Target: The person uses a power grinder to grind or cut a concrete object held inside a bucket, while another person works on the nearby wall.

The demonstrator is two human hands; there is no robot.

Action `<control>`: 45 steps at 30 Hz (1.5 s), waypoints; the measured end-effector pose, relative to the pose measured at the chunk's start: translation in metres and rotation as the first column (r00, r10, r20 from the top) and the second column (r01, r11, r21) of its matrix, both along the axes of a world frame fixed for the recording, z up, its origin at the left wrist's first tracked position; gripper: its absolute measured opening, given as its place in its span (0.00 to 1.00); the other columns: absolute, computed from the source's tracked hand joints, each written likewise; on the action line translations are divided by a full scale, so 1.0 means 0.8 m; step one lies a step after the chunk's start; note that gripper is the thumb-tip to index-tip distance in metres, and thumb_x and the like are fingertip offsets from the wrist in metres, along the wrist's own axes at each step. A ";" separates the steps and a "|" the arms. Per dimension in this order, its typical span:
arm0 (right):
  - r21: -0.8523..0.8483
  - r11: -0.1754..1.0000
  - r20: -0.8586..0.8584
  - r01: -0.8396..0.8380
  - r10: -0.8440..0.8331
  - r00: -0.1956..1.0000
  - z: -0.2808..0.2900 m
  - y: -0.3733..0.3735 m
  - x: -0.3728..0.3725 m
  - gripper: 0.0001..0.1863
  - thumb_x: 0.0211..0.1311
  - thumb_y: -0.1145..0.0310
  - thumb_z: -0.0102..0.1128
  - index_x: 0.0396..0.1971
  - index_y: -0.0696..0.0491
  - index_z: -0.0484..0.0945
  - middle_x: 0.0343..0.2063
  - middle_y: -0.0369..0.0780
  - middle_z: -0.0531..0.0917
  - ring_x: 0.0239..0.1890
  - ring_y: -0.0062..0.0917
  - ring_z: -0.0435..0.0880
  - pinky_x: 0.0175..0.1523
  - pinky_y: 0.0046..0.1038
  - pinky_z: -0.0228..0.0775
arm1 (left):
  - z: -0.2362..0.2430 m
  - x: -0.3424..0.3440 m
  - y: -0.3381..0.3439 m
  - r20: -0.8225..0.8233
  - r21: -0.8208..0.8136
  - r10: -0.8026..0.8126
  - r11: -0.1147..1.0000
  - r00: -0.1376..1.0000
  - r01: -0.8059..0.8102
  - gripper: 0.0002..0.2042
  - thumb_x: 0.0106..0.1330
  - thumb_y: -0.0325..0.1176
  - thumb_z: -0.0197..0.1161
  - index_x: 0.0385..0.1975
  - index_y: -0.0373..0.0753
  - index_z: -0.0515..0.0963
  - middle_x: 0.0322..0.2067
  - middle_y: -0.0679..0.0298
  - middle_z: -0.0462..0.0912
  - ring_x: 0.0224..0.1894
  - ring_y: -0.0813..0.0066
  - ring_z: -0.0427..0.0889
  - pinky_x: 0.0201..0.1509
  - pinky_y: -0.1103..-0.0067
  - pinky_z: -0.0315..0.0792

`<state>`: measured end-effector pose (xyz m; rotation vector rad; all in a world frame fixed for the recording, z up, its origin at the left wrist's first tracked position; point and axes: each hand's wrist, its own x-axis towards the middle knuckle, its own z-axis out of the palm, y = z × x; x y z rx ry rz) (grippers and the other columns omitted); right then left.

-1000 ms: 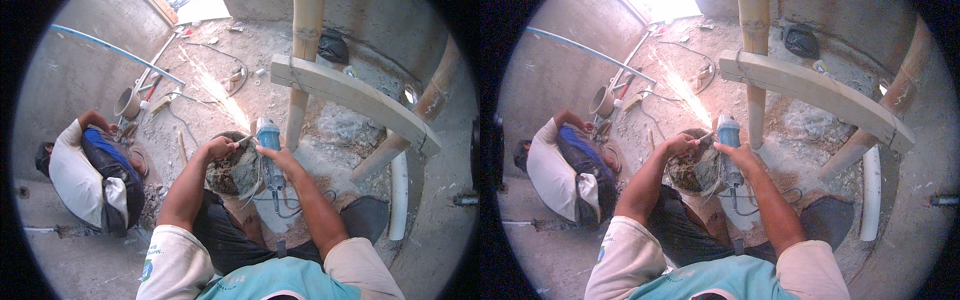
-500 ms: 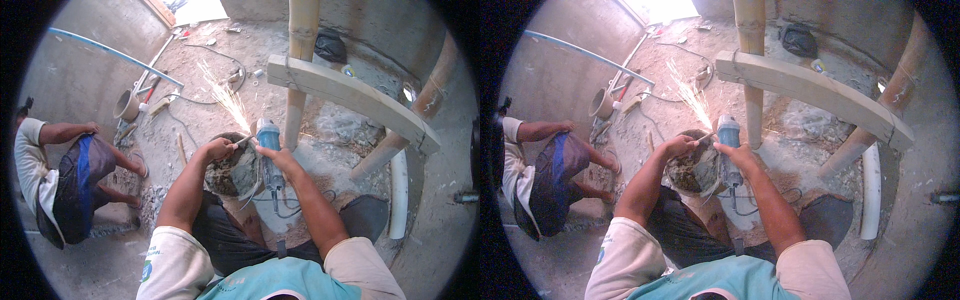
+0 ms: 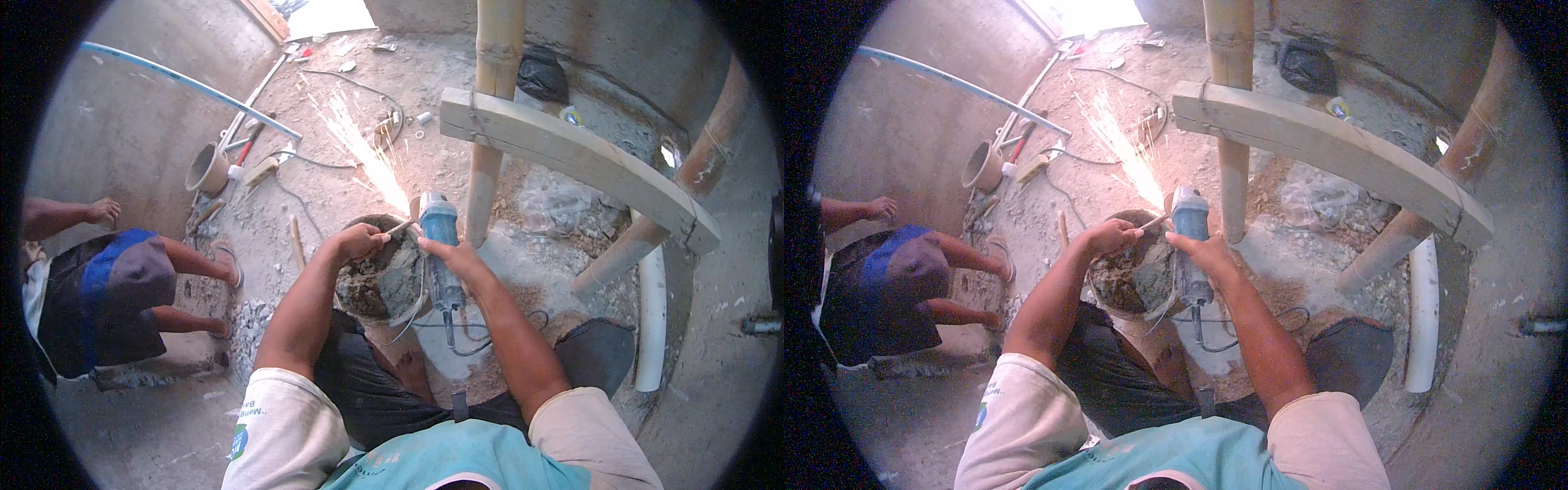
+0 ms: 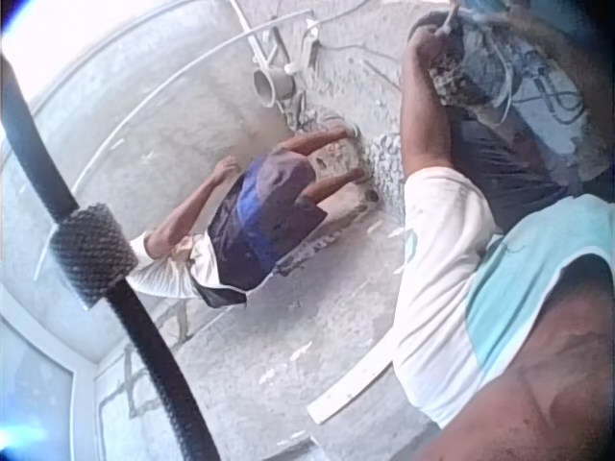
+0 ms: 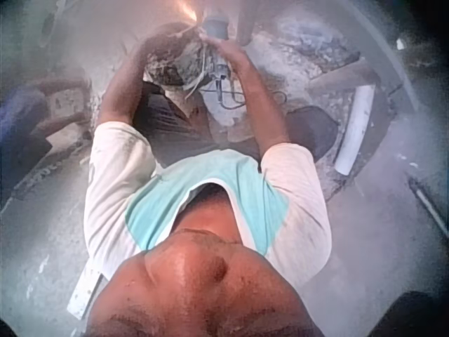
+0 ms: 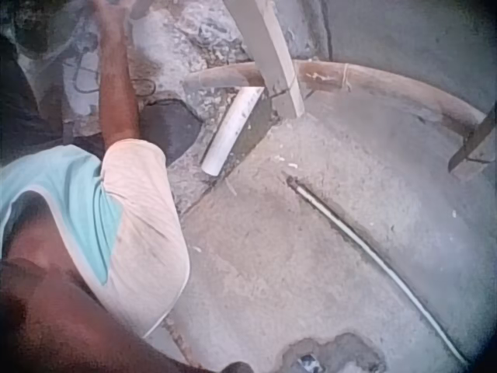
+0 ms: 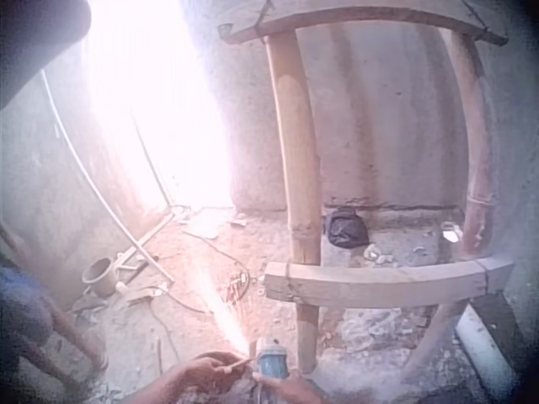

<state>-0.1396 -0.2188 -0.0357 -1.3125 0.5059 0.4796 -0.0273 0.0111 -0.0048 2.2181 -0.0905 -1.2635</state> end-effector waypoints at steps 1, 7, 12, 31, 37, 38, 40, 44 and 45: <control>-0.003 1.000 -0.039 0.000 0.000 0.999 -0.013 -0.003 0.002 0.29 0.49 0.53 0.71 0.46 0.60 0.78 0.36 0.43 0.82 0.35 0.25 0.82 0.42 0.27 0.73 | -0.002 0.001 -0.005 -0.004 -0.012 -0.005 1.000 1.000 0.005 0.18 0.69 0.48 0.56 0.25 0.38 0.74 0.19 0.72 0.69 0.22 0.80 0.66 0.26 0.77 0.62; -0.032 0.999 -0.027 0.006 -0.007 1.000 -0.004 -0.001 0.001 0.37 0.41 0.48 0.74 0.44 0.64 0.79 0.41 0.48 0.81 0.43 0.30 0.81 0.48 0.30 0.71 | 0.006 0.000 -0.003 -0.017 0.030 0.000 1.000 1.000 0.001 0.18 0.69 0.47 0.56 0.24 0.39 0.74 0.18 0.71 0.69 0.21 0.81 0.66 0.25 0.77 0.61; -0.046 0.999 -0.045 0.006 -0.008 0.999 -0.010 -0.003 0.002 0.38 0.41 0.47 0.74 0.43 0.65 0.79 0.41 0.48 0.81 0.42 0.30 0.82 0.47 0.30 0.71 | 0.006 -0.002 -0.006 0.002 -0.010 0.002 1.000 1.000 -0.002 0.18 0.69 0.47 0.56 0.24 0.39 0.74 0.17 0.71 0.69 0.19 0.81 0.66 0.22 0.79 0.60; 0.038 0.997 -0.064 0.067 -0.065 0.996 0.010 -0.017 0.002 0.31 0.46 0.48 0.72 0.39 0.63 0.80 0.34 0.43 0.82 0.34 0.27 0.82 0.39 0.28 0.73 | -0.011 -0.009 -0.004 -0.167 -0.035 0.044 0.998 0.985 -0.051 0.15 0.73 0.46 0.49 0.37 0.39 0.75 0.27 0.65 0.82 0.25 0.76 0.78 0.30 0.75 0.75; 0.023 0.999 -0.048 0.024 -0.023 0.999 0.019 -0.007 -0.003 0.34 0.43 0.47 0.74 0.39 0.65 0.80 0.35 0.45 0.82 0.35 0.28 0.83 0.40 0.29 0.73 | -0.014 -0.009 -0.006 -0.203 -0.049 0.066 0.996 0.977 -0.077 0.17 0.73 0.45 0.51 0.39 0.35 0.75 0.29 0.64 0.82 0.28 0.75 0.79 0.32 0.75 0.76; 0.027 0.999 -0.048 0.016 -0.015 0.999 0.017 -0.006 -0.002 0.37 0.40 0.46 0.75 0.39 0.66 0.79 0.37 0.47 0.82 0.36 0.30 0.83 0.41 0.30 0.73 | -0.014 -0.009 -0.007 -0.192 -0.047 0.066 0.996 0.979 -0.076 0.17 0.73 0.45 0.50 0.39 0.35 0.75 0.28 0.64 0.82 0.27 0.75 0.79 0.32 0.75 0.76; 0.010 1.000 -0.061 -0.007 0.008 0.998 0.031 -0.005 -0.002 0.37 0.40 0.46 0.75 0.38 0.66 0.80 0.36 0.47 0.82 0.36 0.29 0.83 0.41 0.29 0.73 | -0.002 -0.015 -0.013 -0.173 -0.035 0.076 0.996 0.982 -0.084 0.18 0.73 0.46 0.50 0.37 0.35 0.76 0.28 0.64 0.82 0.27 0.76 0.78 0.32 0.76 0.77; -0.044 0.998 -0.036 -0.033 0.031 0.999 0.028 -0.002 0.000 0.36 0.39 0.45 0.75 0.37 0.66 0.81 0.36 0.48 0.83 0.36 0.29 0.83 0.40 0.29 0.73 | 0.002 -0.015 -0.016 -0.134 -0.012 0.045 0.999 0.990 -0.047 0.19 0.73 0.45 0.49 0.35 0.34 0.77 0.28 0.65 0.82 0.26 0.76 0.78 0.31 0.76 0.76; -0.059 0.998 -0.039 -0.038 0.036 0.999 0.025 0.000 0.001 0.36 0.39 0.45 0.75 0.36 0.66 0.81 0.36 0.48 0.83 0.36 0.29 0.83 0.40 0.29 0.73 | 0.001 -0.014 -0.015 -0.136 -0.019 0.035 0.999 0.990 -0.038 0.19 0.73 0.45 0.49 0.35 0.34 0.77 0.27 0.65 0.82 0.26 0.76 0.78 0.30 0.76 0.76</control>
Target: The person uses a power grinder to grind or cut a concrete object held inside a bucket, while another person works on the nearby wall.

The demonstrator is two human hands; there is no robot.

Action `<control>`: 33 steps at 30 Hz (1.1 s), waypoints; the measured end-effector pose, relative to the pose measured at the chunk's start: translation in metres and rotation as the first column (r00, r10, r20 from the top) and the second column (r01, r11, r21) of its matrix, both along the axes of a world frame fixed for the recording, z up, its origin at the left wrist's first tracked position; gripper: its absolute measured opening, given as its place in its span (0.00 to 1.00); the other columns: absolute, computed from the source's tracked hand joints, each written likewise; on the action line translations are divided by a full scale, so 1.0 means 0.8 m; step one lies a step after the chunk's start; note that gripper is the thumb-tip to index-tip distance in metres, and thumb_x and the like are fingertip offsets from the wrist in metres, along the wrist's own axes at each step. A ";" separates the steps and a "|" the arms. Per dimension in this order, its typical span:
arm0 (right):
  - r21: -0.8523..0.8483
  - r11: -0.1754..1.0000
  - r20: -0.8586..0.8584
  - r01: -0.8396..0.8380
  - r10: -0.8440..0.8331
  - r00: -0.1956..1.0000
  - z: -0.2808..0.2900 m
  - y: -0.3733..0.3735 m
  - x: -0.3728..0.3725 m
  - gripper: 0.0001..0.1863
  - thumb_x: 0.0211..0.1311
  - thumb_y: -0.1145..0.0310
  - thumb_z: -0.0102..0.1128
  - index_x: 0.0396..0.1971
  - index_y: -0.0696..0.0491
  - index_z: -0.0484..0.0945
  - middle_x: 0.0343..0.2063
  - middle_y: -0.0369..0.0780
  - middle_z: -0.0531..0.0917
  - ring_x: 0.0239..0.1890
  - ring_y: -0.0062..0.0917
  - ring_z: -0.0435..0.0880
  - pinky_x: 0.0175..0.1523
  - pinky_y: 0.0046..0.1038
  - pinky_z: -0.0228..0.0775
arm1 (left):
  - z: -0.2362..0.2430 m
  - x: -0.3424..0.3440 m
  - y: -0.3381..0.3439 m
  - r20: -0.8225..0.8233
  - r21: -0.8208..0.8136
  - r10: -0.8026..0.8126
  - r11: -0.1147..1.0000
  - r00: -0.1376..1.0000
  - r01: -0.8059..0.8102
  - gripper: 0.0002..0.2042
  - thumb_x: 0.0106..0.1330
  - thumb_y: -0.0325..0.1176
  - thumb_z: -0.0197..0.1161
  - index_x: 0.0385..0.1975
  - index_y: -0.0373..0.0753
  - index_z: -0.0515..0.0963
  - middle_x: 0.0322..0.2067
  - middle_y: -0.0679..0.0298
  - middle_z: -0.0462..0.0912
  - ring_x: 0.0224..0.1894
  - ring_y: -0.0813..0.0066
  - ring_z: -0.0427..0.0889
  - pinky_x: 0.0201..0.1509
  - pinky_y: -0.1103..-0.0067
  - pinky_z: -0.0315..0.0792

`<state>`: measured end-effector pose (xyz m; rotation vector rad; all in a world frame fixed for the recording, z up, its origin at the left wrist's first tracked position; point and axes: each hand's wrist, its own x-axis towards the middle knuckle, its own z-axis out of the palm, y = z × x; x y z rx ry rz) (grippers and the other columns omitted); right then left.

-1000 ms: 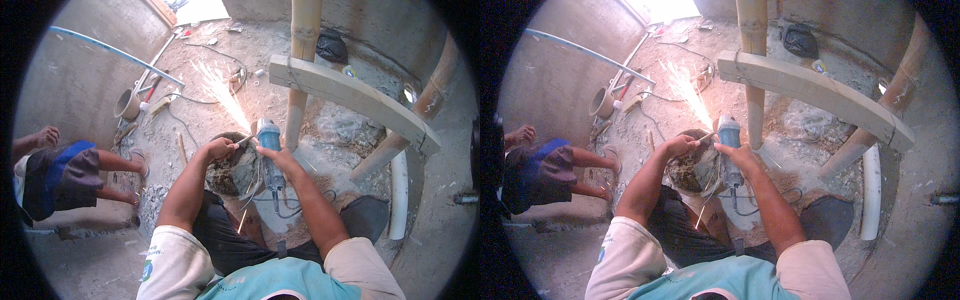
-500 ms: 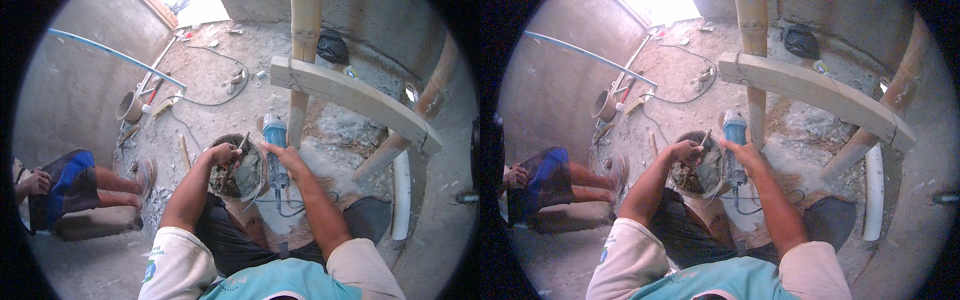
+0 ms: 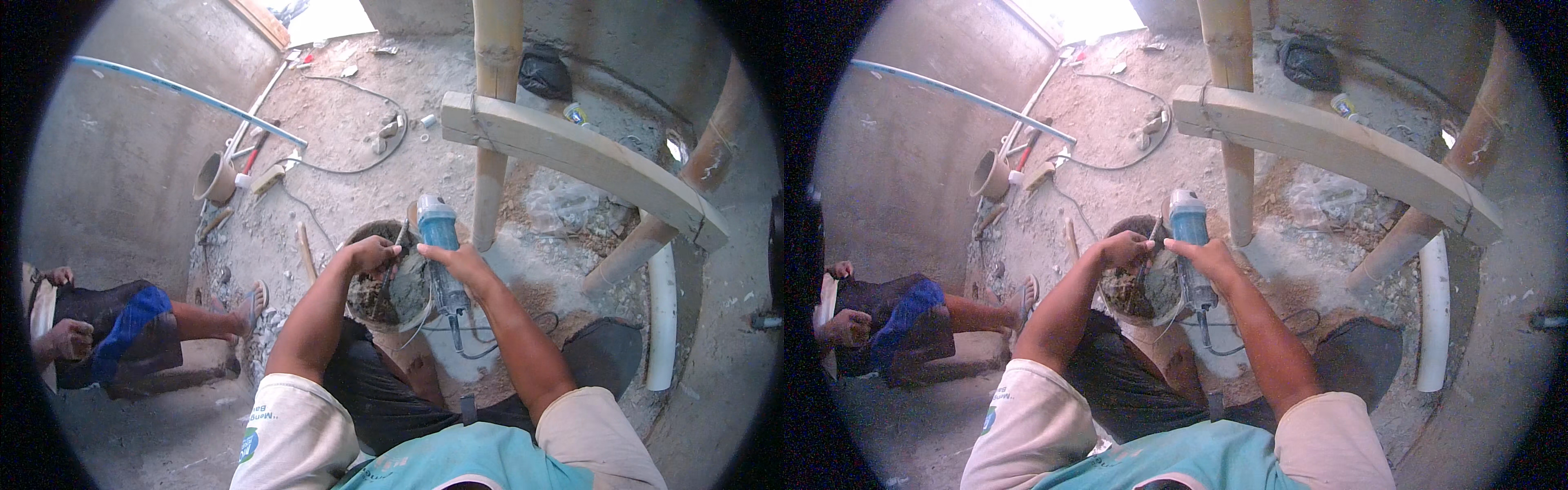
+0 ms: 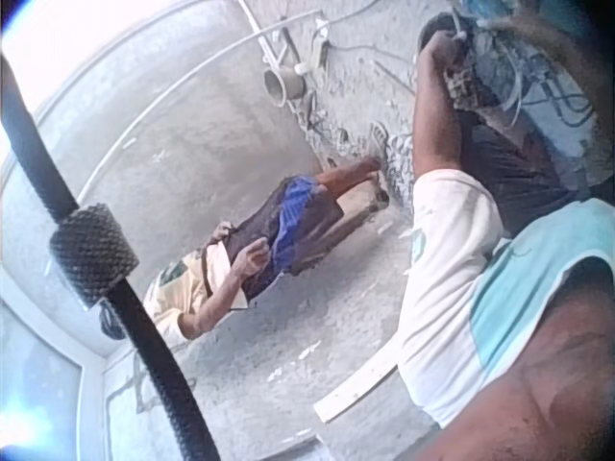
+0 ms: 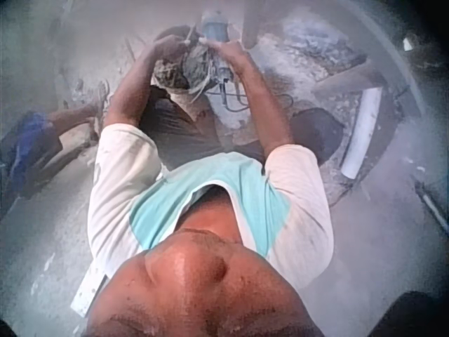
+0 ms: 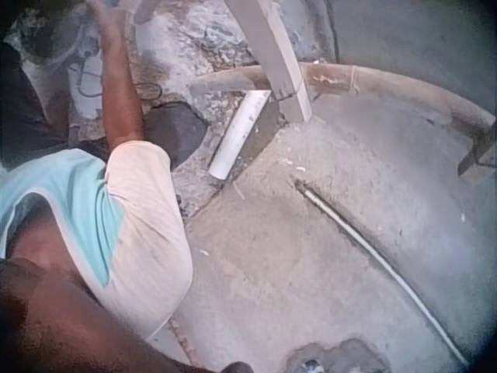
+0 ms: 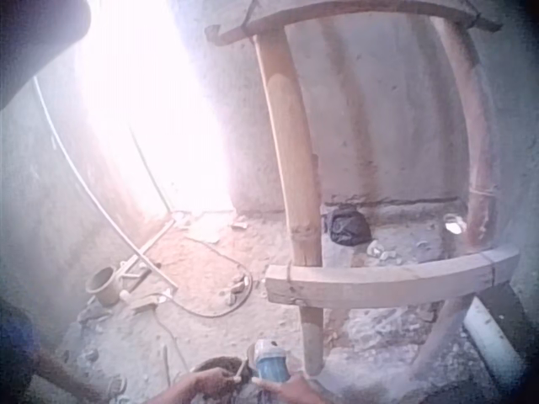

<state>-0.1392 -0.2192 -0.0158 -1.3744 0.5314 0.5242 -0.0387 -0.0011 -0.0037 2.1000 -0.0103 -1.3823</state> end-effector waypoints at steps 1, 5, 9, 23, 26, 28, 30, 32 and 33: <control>-0.015 1.000 -0.002 -0.005 0.005 1.000 -0.004 0.001 0.001 0.36 0.39 0.45 0.75 0.36 0.65 0.81 0.35 0.47 0.83 0.36 0.29 0.83 0.40 0.29 0.73 | 0.000 0.001 0.000 -0.001 -0.006 -0.009 1.000 1.000 0.009 0.19 0.74 0.45 0.49 0.35 0.34 0.77 0.27 0.65 0.82 0.25 0.76 0.78 0.30 0.76 0.76; 0.014 1.000 -0.009 -0.001 0.001 1.000 -0.031 0.002 0.003 0.36 0.39 0.45 0.75 0.36 0.65 0.81 0.35 0.47 0.83 0.36 0.29 0.83 0.41 0.30 0.73 | -0.006 0.003 -0.002 -0.033 -0.008 -0.004 1.000 0.999 0.004 0.18 0.74 0.45 0.48 0.35 0.35 0.77 0.27 0.65 0.82 0.24 0.76 0.77 0.29 0.76 0.75; 0.052 0.999 -0.021 0.006 -0.005 1.000 -0.010 0.003 0.001 0.36 0.39 0.45 0.75 0.36 0.65 0.82 0.34 0.46 0.83 0.35 0.29 0.83 0.40 0.29 0.74 | -0.011 0.006 0.007 -0.049 -0.001 0.005 1.000 0.999 -0.005 0.18 0.73 0.45 0.49 0.35 0.36 0.77 0.27 0.65 0.82 0.23 0.77 0.77 0.28 0.77 0.75; 0.032 0.998 0.018 0.058 -0.059 0.998 -0.035 -0.001 0.002 0.39 0.38 0.45 0.76 0.41 0.67 0.80 0.39 0.49 0.82 0.39 0.32 0.83 0.45 0.30 0.73 | 0.001 0.003 0.000 -0.036 -0.001 0.001 1.000 0.999 -0.001 0.18 0.73 0.46 0.50 0.35 0.36 0.77 0.27 0.64 0.82 0.25 0.76 0.78 0.29 0.75 0.75; 0.043 0.999 -0.013 0.017 -0.017 1.000 -0.008 -0.001 0.000 0.38 0.38 0.46 0.76 0.39 0.67 0.80 0.37 0.48 0.83 0.37 0.31 0.83 0.43 0.29 0.73 | 0.003 0.002 0.001 -0.049 0.004 0.027 1.000 0.998 -0.026 0.18 0.73 0.45 0.50 0.36 0.36 0.77 0.27 0.64 0.82 0.26 0.75 0.79 0.30 0.75 0.76; 0.016 1.000 -0.003 0.007 -0.007 1.000 -0.016 -0.001 0.000 0.37 0.39 0.47 0.76 0.38 0.66 0.80 0.36 0.47 0.83 0.36 0.30 0.83 0.41 0.29 0.73 | 0.001 0.004 -0.001 -0.056 -0.001 0.028 1.000 0.998 -0.028 0.18 0.73 0.45 0.50 0.36 0.35 0.77 0.28 0.64 0.82 0.26 0.75 0.79 0.30 0.76 0.76; 0.019 1.000 0.011 -0.002 0.002 1.000 -0.011 0.000 -0.001 0.36 0.39 0.47 0.76 0.37 0.66 0.81 0.35 0.47 0.83 0.35 0.29 0.83 0.39 0.29 0.73 | -0.001 0.005 -0.001 -0.054 0.005 0.021 1.000 0.998 -0.021 0.18 0.73 0.45 0.50 0.37 0.35 0.76 0.28 0.64 0.83 0.26 0.74 0.80 0.31 0.75 0.77; 0.050 0.999 0.028 -0.010 0.008 1.000 0.007 0.003 -0.003 0.35 0.39 0.47 0.76 0.36 0.65 0.81 0.34 0.46 0.83 0.34 0.29 0.83 0.38 0.29 0.73 | -0.001 0.006 0.004 -0.047 0.013 0.023 1.000 0.999 -0.022 0.18 0.73 0.46 0.50 0.37 0.35 0.76 0.28 0.64 0.83 0.26 0.74 0.80 0.31 0.75 0.77; 0.041 0.999 0.020 -0.005 0.005 1.000 0.003 0.002 -0.003 0.34 0.39 0.48 0.76 0.36 0.65 0.81 0.34 0.46 0.83 0.34 0.29 0.83 0.38 0.29 0.73 | -0.003 0.007 0.002 -0.047 0.010 0.019 1.000 0.999 -0.018 0.18 0.73 0.46 0.50 0.37 0.35 0.76 0.28 0.64 0.83 0.26 0.74 0.80 0.31 0.75 0.77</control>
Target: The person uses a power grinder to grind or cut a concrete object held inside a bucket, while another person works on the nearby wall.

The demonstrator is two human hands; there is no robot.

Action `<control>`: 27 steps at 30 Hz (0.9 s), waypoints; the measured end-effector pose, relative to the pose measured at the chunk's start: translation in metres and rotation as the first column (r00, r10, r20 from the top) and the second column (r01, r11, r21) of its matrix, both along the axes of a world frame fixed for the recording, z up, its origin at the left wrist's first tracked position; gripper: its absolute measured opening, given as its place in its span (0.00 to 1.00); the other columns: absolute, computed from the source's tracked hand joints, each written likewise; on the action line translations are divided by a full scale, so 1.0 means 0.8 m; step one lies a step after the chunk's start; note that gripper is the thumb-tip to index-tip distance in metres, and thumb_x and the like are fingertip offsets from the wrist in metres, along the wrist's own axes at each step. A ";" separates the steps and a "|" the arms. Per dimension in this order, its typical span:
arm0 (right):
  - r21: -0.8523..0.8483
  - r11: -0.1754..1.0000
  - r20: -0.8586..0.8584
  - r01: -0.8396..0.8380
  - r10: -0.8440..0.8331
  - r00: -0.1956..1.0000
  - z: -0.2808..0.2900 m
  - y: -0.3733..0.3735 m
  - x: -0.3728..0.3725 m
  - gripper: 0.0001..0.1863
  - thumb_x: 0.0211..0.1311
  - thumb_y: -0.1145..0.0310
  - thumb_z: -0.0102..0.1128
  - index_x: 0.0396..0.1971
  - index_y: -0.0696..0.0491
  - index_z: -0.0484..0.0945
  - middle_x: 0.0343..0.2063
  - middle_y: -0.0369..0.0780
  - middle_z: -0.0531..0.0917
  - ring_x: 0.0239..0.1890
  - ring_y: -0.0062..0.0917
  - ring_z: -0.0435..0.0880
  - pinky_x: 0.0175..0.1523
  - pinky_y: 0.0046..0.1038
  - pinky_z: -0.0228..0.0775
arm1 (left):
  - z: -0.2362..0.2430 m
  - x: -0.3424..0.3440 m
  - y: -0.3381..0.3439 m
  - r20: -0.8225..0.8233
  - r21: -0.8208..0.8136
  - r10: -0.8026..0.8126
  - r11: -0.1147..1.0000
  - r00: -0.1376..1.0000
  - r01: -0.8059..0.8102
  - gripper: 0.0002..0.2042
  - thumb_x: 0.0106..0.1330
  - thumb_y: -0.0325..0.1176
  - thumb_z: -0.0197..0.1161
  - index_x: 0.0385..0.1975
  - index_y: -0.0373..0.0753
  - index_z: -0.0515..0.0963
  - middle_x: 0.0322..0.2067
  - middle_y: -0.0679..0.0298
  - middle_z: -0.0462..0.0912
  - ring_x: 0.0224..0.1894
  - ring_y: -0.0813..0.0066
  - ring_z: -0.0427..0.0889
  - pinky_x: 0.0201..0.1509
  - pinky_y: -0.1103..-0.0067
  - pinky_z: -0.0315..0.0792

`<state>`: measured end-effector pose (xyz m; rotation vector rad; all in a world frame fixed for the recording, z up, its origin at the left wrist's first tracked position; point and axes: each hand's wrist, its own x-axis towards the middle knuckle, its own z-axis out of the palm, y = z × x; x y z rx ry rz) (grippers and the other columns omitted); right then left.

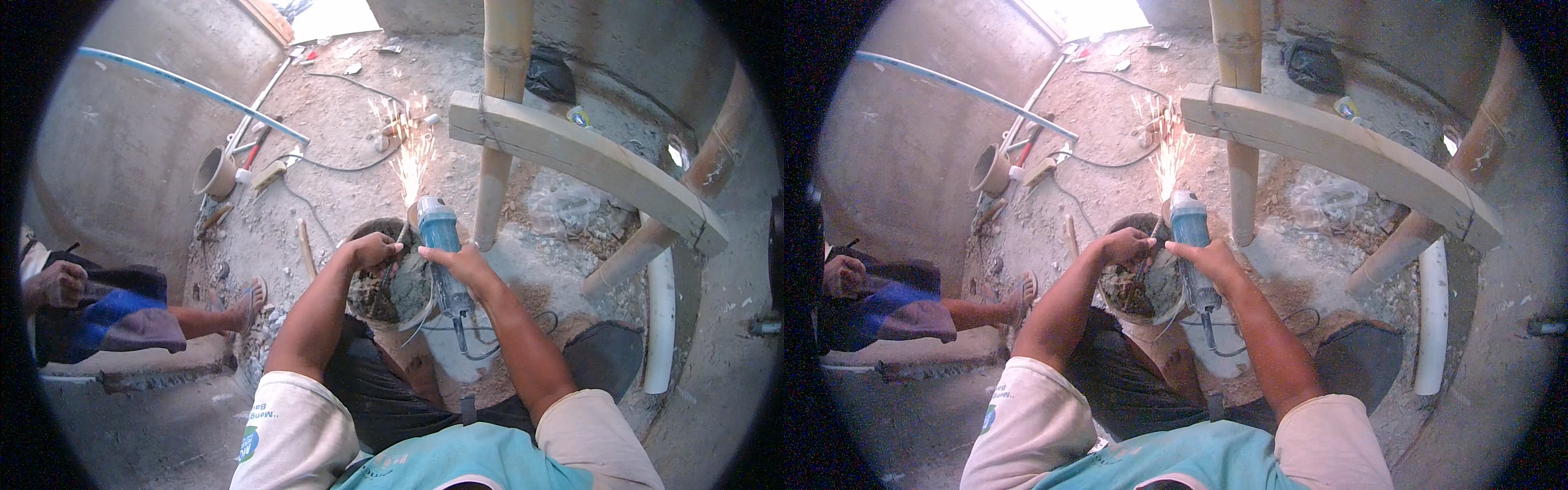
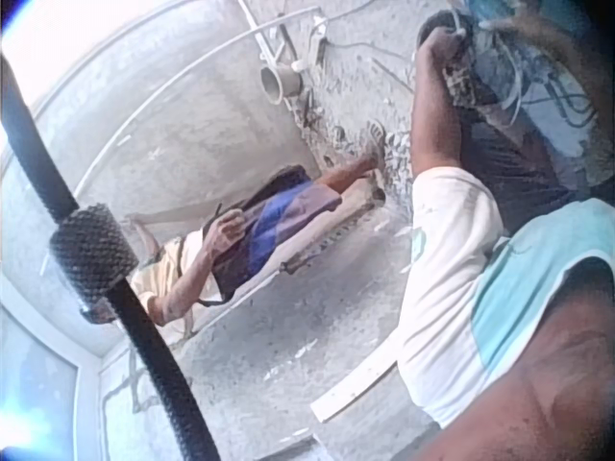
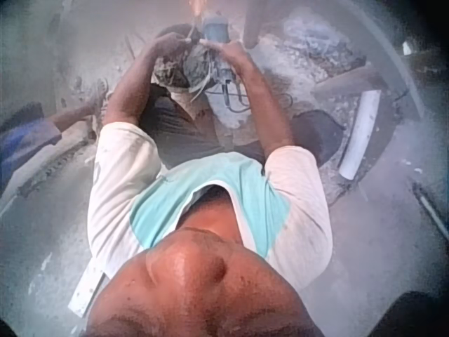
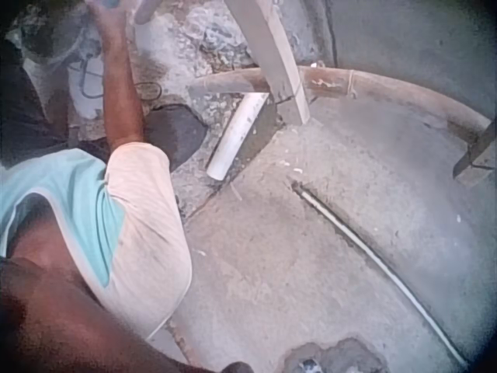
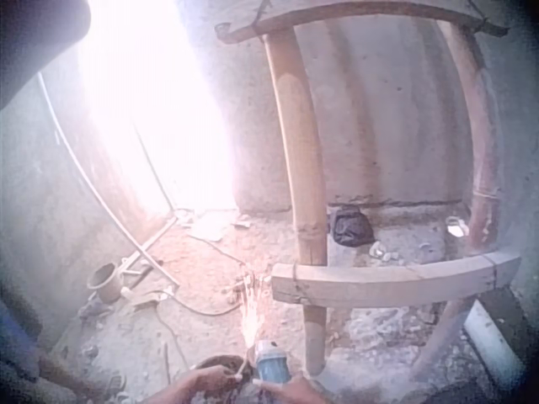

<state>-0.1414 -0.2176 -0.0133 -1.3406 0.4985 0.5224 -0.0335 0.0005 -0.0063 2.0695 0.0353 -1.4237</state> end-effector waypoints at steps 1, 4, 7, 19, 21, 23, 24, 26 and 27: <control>-0.009 1.000 -0.008 0.004 -0.004 1.000 -0.006 0.000 0.001 0.34 0.39 0.48 0.76 0.36 0.65 0.81 0.34 0.46 0.83 0.34 0.28 0.83 0.38 0.29 0.73 | -0.002 0.001 -0.002 0.000 -0.002 -0.004 1.000 1.000 0.004 0.18 0.73 0.46 0.50 0.37 0.36 0.76 0.28 0.64 0.83 0.25 0.74 0.80 0.30 0.75 0.77; -0.033 0.999 -0.007 0.001 -0.001 1.000 -0.009 0.000 0.001 0.34 0.39 0.48 0.76 0.36 0.65 0.81 0.34 0.46 0.83 0.33 0.28 0.83 0.38 0.29 0.73 | -0.008 0.002 0.002 -0.015 -0.024 0.011 1.000 1.000 -0.011 0.17 0.73 0.46 0.50 0.36 0.36 0.76 0.28 0.64 0.83 0.26 0.74 0.81 0.30 0.75 0.77; -0.043 0.999 -0.019 -0.032 0.031 0.999 -0.006 0.000 0.004 0.32 0.43 0.51 0.75 0.41 0.63 0.80 0.37 0.45 0.83 0.36 0.27 0.82 0.43 0.28 0.72 | -0.013 0.004 0.005 -0.013 -0.009 -0.008 1.000 1.000 0.008 0.17 0.73 0.45 0.50 0.36 0.36 0.76 0.28 0.64 0.83 0.25 0.74 0.81 0.29 0.75 0.78; -0.079 0.997 -0.024 0.025 -0.027 0.999 -0.038 -0.003 0.006 0.40 0.37 0.45 0.76 0.42 0.66 0.80 0.42 0.50 0.82 0.44 0.34 0.82 0.51 0.31 0.71 | -0.001 -0.001 -0.004 -0.025 -0.004 0.010 1.000 1.000 -0.010 0.17 0.73 0.45 0.49 0.35 0.37 0.77 0.25 0.64 0.82 0.23 0.75 0.79 0.29 0.76 0.77; -0.075 0.997 -0.026 0.031 -0.033 0.999 -0.044 -0.006 0.006 0.42 0.36 0.44 0.76 0.43 0.66 0.79 0.43 0.52 0.81 0.46 0.34 0.82 0.52 0.31 0.70 | 0.002 -0.001 -0.006 0.000 0.014 -0.015 1.000 1.000 0.015 0.17 0.73 0.45 0.50 0.36 0.36 0.77 0.25 0.64 0.82 0.23 0.75 0.79 0.29 0.76 0.77; -0.073 0.997 -0.011 0.033 -0.034 0.999 -0.044 -0.007 0.006 0.42 0.36 0.43 0.76 0.43 0.67 0.79 0.44 0.52 0.81 0.47 0.35 0.82 0.52 0.31 0.70 | 0.000 0.000 -0.004 -0.003 0.013 -0.002 1.000 1.000 0.002 0.17 0.73 0.46 0.50 0.37 0.36 0.77 0.26 0.65 0.82 0.24 0.75 0.79 0.29 0.76 0.77; -0.072 0.997 -0.016 0.022 -0.023 1.000 -0.038 -0.007 0.006 0.42 0.36 0.43 0.76 0.42 0.67 0.79 0.43 0.52 0.81 0.46 0.35 0.82 0.52 0.31 0.70 | 0.000 -0.001 -0.001 -0.019 0.002 0.023 1.000 1.000 -0.023 0.17 0.73 0.46 0.50 0.37 0.36 0.77 0.26 0.65 0.82 0.24 0.75 0.79 0.29 0.76 0.76; -0.068 0.998 -0.025 -0.001 0.000 1.000 -0.025 -0.005 0.005 0.42 0.36 0.43 0.76 0.42 0.68 0.79 0.43 0.52 0.81 0.46 0.35 0.82 0.52 0.31 0.70 | -0.001 -0.001 0.004 -0.026 -0.005 0.041 0.999 0.999 -0.041 0.18 0.72 0.46 0.51 0.37 0.36 0.77 0.27 0.65 0.82 0.24 0.75 0.79 0.29 0.76 0.76; -0.058 0.998 -0.024 0.006 -0.007 1.000 -0.030 -0.005 0.005 0.39 0.39 0.47 0.75 0.43 0.66 0.79 0.41 0.49 0.82 0.42 0.32 0.82 0.49 0.30 0.71 | 0.003 -0.001 0.000 -0.017 -0.007 0.026 1.000 1.000 -0.026 0.18 0.72 0.46 0.51 0.37 0.36 0.77 0.27 0.65 0.82 0.24 0.75 0.79 0.29 0.76 0.76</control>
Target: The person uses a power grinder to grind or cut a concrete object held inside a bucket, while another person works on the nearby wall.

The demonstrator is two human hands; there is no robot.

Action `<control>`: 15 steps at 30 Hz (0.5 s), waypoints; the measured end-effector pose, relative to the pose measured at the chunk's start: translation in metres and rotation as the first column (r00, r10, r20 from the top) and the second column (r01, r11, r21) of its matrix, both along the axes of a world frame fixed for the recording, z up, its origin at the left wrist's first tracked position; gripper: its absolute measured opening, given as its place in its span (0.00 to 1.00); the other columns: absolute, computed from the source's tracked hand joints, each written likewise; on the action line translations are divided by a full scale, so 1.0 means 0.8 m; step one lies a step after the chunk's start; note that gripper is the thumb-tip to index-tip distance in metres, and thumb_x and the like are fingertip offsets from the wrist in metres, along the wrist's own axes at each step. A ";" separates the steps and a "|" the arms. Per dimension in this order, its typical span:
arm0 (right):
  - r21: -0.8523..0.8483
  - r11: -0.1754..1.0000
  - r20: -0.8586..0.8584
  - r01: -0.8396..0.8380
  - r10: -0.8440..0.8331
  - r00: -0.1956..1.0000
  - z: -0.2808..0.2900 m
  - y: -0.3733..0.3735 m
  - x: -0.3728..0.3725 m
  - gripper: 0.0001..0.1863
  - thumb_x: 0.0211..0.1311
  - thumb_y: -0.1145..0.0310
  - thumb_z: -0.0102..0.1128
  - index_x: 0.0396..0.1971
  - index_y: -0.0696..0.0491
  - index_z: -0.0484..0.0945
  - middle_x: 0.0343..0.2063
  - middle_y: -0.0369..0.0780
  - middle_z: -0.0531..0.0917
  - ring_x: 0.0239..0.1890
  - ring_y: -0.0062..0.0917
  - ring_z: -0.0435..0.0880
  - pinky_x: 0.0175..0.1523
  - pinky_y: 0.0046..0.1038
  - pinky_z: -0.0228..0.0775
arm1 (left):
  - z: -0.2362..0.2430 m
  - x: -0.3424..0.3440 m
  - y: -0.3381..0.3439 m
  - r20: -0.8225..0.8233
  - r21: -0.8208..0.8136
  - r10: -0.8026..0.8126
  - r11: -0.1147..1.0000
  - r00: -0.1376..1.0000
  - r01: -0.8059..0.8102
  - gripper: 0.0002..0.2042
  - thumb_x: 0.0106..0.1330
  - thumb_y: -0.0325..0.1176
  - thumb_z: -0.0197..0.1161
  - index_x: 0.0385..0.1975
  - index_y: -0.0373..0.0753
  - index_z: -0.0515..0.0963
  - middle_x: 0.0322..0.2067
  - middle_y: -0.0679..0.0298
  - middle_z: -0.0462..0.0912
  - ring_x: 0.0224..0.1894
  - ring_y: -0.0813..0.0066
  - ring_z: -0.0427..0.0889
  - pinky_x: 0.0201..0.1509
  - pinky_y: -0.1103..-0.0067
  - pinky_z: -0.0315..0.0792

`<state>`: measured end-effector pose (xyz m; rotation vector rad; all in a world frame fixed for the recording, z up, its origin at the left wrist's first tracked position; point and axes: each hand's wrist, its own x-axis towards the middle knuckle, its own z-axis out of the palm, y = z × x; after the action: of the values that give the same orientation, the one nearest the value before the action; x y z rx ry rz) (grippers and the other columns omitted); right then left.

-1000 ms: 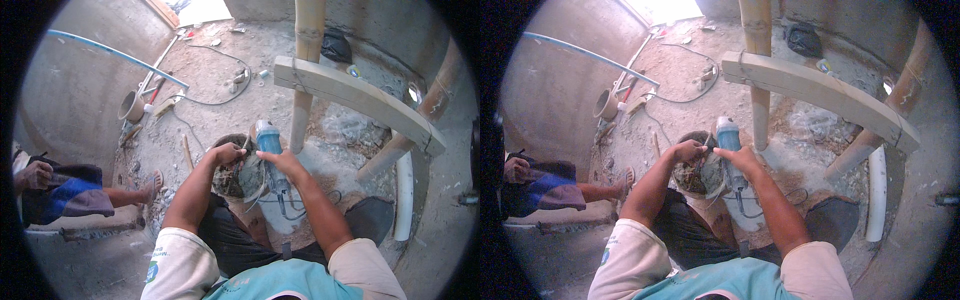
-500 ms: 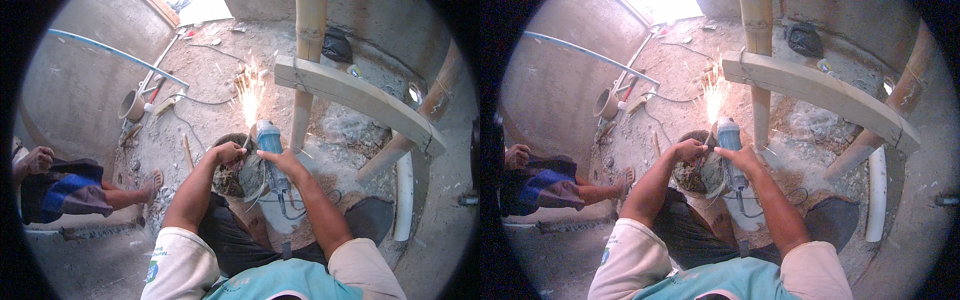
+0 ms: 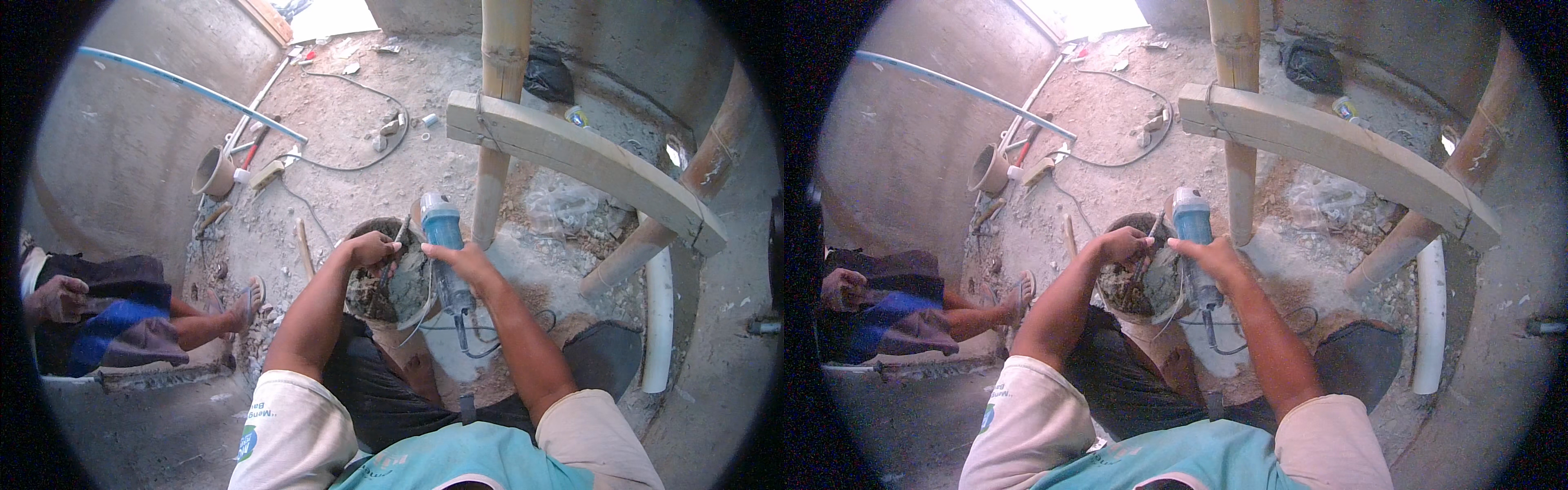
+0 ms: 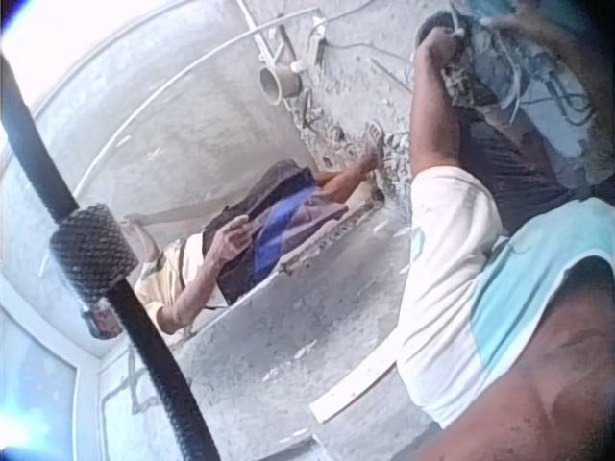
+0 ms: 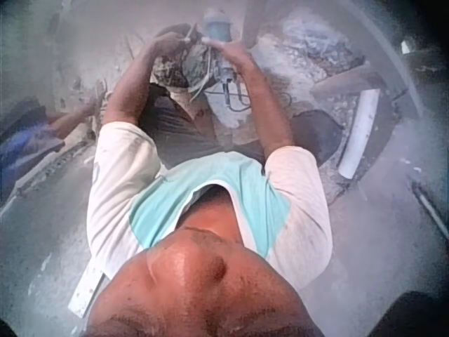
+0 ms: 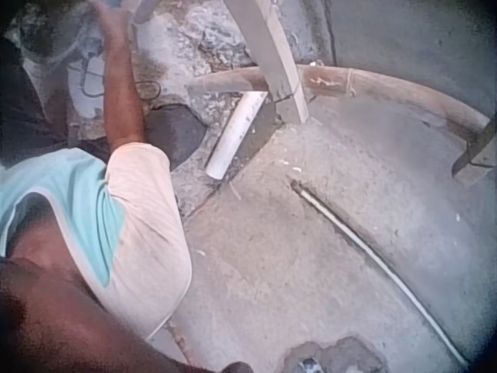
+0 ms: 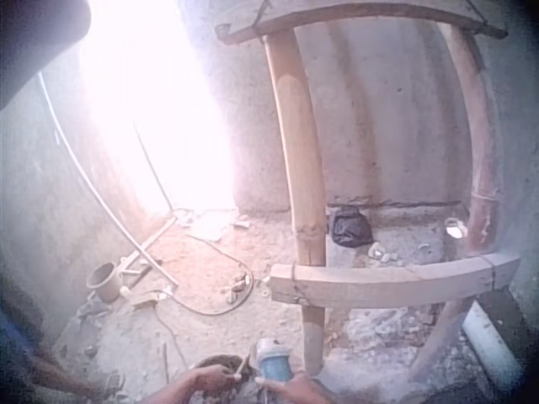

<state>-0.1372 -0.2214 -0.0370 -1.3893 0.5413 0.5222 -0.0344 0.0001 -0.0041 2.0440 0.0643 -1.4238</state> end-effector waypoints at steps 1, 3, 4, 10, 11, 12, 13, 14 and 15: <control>0.010 1.000 0.002 0.007 -0.007 1.000 -0.008 0.002 0.000 0.35 0.43 0.50 0.75 0.44 0.64 0.79 0.38 0.46 0.82 0.38 0.29 0.82 0.45 0.29 0.72 | 0.002 0.000 -0.004 0.009 -0.001 -0.014 1.000 1.000 0.014 0.18 0.72 0.46 0.51 0.37 0.36 0.77 0.28 0.64 0.82 0.25 0.75 0.79 0.29 0.76 0.76; 0.011 1.000 0.016 -0.001 0.001 1.000 -0.011 0.004 0.000 0.31 0.46 0.54 0.75 0.44 0.62 0.78 0.36 0.43 0.83 0.35 0.26 0.82 0.42 0.27 0.73 | 0.001 0.000 -0.006 0.021 0.010 -0.028 1.000 0.999 0.028 0.18 0.72 0.46 0.51 0.37 0.35 0.77 0.28 0.64 0.83 0.25 0.76 0.79 0.29 0.76 0.76; 0.002 1.000 0.028 -0.016 0.016 0.999 -0.007 0.005 0.000 0.31 0.45 0.54 0.75 0.44 0.62 0.79 0.36 0.43 0.83 0.36 0.26 0.82 0.43 0.28 0.73 | 0.002 0.000 -0.005 0.028 0.018 -0.033 0.999 0.999 0.032 0.18 0.72 0.46 0.51 0.37 0.35 0.77 0.27 0.64 0.83 0.24 0.76 0.79 0.29 0.76 0.76; 0.011 0.999 0.030 -0.032 0.031 0.999 0.004 0.009 -0.001 0.35 0.40 0.48 0.76 0.40 0.64 0.80 0.37 0.46 0.82 0.38 0.29 0.82 0.44 0.29 0.73 | -0.003 0.003 -0.001 0.026 0.007 -0.049 0.999 0.998 0.049 0.17 0.73 0.46 0.50 0.38 0.36 0.77 0.26 0.66 0.83 0.23 0.77 0.79 0.26 0.77 0.74; 0.017 1.000 0.031 -0.026 0.026 0.999 0.007 0.009 -0.002 0.38 0.38 0.46 0.76 0.39 0.66 0.80 0.37 0.48 0.83 0.38 0.31 0.83 0.43 0.29 0.73 | -0.004 0.003 0.000 0.015 0.007 -0.038 0.999 0.999 0.038 0.17 0.73 0.45 0.50 0.38 0.37 0.77 0.26 0.66 0.83 0.23 0.77 0.79 0.26 0.77 0.75; 0.027 0.999 0.022 -0.025 0.025 0.999 0.008 0.009 -0.002 0.37 0.38 0.46 0.76 0.39 0.66 0.80 0.37 0.48 0.83 0.38 0.31 0.83 0.43 0.29 0.73 | -0.004 0.003 -0.001 0.004 0.008 -0.027 1.000 1.000 0.027 0.17 0.73 0.45 0.50 0.38 0.37 0.77 0.25 0.66 0.83 0.23 0.77 0.79 0.26 0.76 0.75; 0.038 0.999 0.013 -0.024 0.024 1.000 0.010 0.008 -0.002 0.37 0.38 0.46 0.76 0.39 0.66 0.80 0.37 0.48 0.83 0.38 0.31 0.83 0.43 0.29 0.73 | -0.004 0.004 -0.001 -0.008 0.009 -0.016 1.000 1.000 0.016 0.16 0.73 0.45 0.50 0.38 0.37 0.77 0.25 0.66 0.83 0.23 0.77 0.79 0.26 0.76 0.75; 0.048 0.999 0.005 -0.024 0.024 1.000 0.010 0.008 -0.002 0.37 0.38 0.46 0.76 0.39 0.66 0.80 0.37 0.48 0.83 0.38 0.31 0.83 0.43 0.29 0.73 | -0.005 0.004 0.000 0.000 0.006 -0.023 1.000 1.000 0.023 0.16 0.73 0.45 0.50 0.38 0.38 0.77 0.26 0.66 0.83 0.23 0.77 0.79 0.26 0.76 0.75; 0.044 0.999 0.016 -0.018 0.017 1.000 0.008 0.008 -0.002 0.37 0.39 0.46 0.76 0.39 0.66 0.80 0.37 0.48 0.83 0.38 0.31 0.83 0.43 0.29 0.73 | -0.006 0.004 0.000 0.008 0.003 -0.032 0.999 0.999 0.032 0.16 0.73 0.45 0.50 0.38 0.38 0.77 0.26 0.66 0.83 0.23 0.77 0.79 0.26 0.76 0.75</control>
<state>-0.1390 -0.2153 -0.0303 -1.3559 0.5021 0.5343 -0.0312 -0.0002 -0.0092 2.0615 0.0305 -1.4353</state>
